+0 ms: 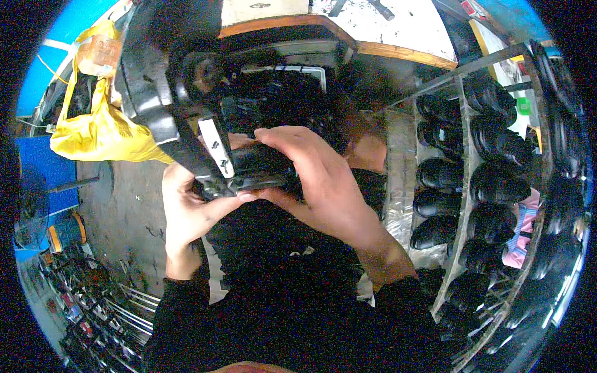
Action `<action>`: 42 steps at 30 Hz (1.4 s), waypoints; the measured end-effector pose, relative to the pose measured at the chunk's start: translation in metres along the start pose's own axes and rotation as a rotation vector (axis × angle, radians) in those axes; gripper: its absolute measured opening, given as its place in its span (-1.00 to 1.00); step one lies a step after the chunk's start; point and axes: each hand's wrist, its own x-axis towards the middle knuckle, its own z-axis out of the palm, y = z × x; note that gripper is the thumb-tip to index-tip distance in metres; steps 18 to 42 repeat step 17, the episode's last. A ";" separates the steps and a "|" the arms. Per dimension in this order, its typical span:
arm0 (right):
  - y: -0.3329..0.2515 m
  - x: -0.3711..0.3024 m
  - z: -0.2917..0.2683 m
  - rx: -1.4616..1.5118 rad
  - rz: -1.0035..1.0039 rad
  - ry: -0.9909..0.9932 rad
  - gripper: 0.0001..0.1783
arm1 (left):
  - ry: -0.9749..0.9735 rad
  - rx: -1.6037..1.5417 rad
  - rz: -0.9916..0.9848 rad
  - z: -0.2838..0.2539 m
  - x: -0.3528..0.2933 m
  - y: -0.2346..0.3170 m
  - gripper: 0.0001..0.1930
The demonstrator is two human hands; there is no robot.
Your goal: Operating a specialized industrial machine to process and shape black leather shoes in a workshop setting.
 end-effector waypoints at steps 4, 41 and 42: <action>0.075 -0.034 0.049 0.237 -0.041 0.039 0.10 | 0.032 -0.176 0.073 0.009 -0.005 -0.015 -0.45; 0.174 -0.086 0.023 0.786 0.440 -0.204 0.30 | 0.186 -0.876 0.017 0.050 -0.021 -0.037 -0.41; 0.174 -0.086 0.023 0.786 0.440 -0.204 0.30 | 0.186 -0.876 0.017 0.050 -0.021 -0.037 -0.41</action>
